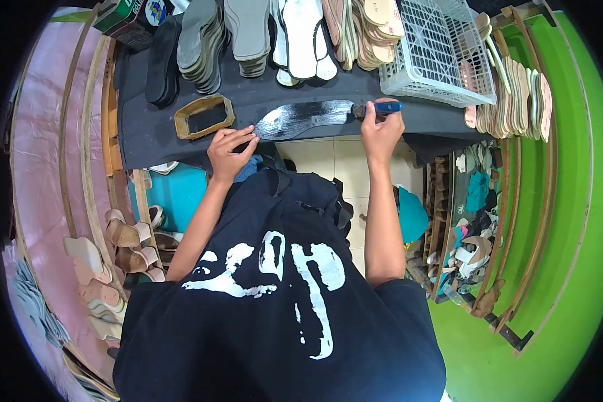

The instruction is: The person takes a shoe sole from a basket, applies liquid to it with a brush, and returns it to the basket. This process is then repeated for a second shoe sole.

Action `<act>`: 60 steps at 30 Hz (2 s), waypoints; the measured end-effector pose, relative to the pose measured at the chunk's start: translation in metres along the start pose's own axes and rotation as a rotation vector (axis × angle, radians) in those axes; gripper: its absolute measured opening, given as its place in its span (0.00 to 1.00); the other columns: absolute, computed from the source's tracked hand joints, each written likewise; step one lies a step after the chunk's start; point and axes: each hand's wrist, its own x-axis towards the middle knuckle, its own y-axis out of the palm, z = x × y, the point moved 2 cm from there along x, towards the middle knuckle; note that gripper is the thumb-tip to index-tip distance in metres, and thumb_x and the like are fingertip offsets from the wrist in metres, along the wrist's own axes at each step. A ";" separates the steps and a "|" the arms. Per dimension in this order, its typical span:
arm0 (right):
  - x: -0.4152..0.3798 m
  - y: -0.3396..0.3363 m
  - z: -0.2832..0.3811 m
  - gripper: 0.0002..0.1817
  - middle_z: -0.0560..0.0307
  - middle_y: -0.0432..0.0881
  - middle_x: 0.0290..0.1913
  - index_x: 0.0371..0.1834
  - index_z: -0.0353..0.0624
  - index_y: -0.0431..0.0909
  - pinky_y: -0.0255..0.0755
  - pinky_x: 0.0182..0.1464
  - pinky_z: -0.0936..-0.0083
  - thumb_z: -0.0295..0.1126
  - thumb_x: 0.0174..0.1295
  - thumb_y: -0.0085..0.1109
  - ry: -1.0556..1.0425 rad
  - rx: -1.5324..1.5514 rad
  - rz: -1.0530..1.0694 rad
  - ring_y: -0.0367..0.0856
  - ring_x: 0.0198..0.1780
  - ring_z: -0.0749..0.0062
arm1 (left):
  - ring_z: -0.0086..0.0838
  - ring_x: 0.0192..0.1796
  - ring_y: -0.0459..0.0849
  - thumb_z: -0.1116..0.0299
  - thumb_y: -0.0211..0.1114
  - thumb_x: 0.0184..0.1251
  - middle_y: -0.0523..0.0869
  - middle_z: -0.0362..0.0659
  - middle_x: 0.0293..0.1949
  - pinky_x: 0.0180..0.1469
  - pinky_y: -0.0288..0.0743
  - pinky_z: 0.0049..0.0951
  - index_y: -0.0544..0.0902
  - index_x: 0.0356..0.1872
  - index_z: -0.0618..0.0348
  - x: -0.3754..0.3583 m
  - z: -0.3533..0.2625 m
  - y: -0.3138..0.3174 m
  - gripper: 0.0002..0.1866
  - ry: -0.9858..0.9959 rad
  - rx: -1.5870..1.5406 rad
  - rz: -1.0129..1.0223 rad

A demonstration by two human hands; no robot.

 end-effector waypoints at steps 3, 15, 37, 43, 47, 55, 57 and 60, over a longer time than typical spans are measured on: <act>-0.014 0.015 0.016 0.07 0.49 0.87 0.33 0.42 0.38 0.83 0.81 0.38 0.64 0.25 0.69 0.73 -0.189 -0.039 0.118 0.89 0.33 0.55 | 0.28 0.41 0.91 0.71 0.87 0.55 0.99 0.36 0.46 0.50 0.84 0.29 0.99 0.37 0.52 0.001 0.000 0.001 0.08 0.007 -0.002 -0.010; -0.025 0.010 -0.004 0.08 0.53 0.88 0.33 0.42 0.37 0.84 0.80 0.37 0.70 0.27 0.69 0.75 -0.015 0.057 -0.029 0.89 0.32 0.69 | 0.29 0.40 0.90 0.72 0.87 0.54 1.00 0.36 0.45 0.49 0.84 0.29 0.99 0.36 0.52 0.002 0.000 0.003 0.08 0.018 0.014 -0.026; -0.015 0.022 -0.011 0.08 0.55 0.89 0.33 0.42 0.37 0.85 0.80 0.37 0.73 0.28 0.71 0.76 0.075 0.129 0.090 0.87 0.33 0.75 | 0.27 0.40 0.90 0.67 0.86 0.56 0.99 0.32 0.45 0.47 0.85 0.28 0.98 0.35 0.49 -0.001 0.000 0.002 0.07 0.014 0.025 -0.038; -0.026 0.033 0.040 0.09 0.46 0.87 0.38 0.45 0.37 0.83 0.83 0.40 0.63 0.22 0.66 0.72 -0.363 -0.166 0.193 0.88 0.35 0.50 | 0.29 0.40 0.90 0.71 0.87 0.54 0.99 0.35 0.46 0.48 0.84 0.28 0.98 0.36 0.51 0.000 -0.001 0.004 0.09 0.020 0.022 -0.033; -0.077 0.085 0.090 0.08 0.48 0.88 0.37 0.42 0.38 0.84 0.82 0.39 0.63 0.26 0.68 0.76 -0.566 0.084 0.392 0.90 0.36 0.52 | 0.28 0.40 0.90 0.71 0.87 0.54 0.99 0.35 0.46 0.48 0.84 0.29 0.98 0.36 0.51 -0.001 0.000 0.005 0.08 0.026 0.021 -0.034; -0.041 0.075 0.067 0.10 0.46 0.86 0.37 0.42 0.37 0.82 0.83 0.39 0.59 0.24 0.64 0.75 -0.268 0.123 0.316 0.89 0.35 0.47 | 0.27 0.39 0.90 0.68 0.87 0.54 0.99 0.31 0.45 0.46 0.86 0.28 0.99 0.36 0.48 -0.001 0.001 0.004 0.08 0.028 0.035 -0.082; -0.046 0.079 0.072 0.10 0.47 0.85 0.37 0.42 0.38 0.82 0.83 0.40 0.59 0.23 0.61 0.74 -0.297 0.070 0.306 0.89 0.36 0.48 | 0.28 0.39 0.90 0.68 0.87 0.54 0.99 0.31 0.45 0.46 0.86 0.28 0.99 0.36 0.48 0.000 -0.001 0.004 0.08 0.031 0.019 -0.077; -0.078 0.097 0.096 0.11 0.48 0.85 0.38 0.42 0.39 0.82 0.83 0.42 0.58 0.21 0.58 0.73 -0.586 0.043 0.471 0.88 0.40 0.48 | 0.29 0.41 0.90 0.70 0.85 0.54 0.99 0.31 0.46 0.47 0.86 0.29 0.98 0.36 0.49 0.001 0.001 0.002 0.08 0.022 0.005 -0.051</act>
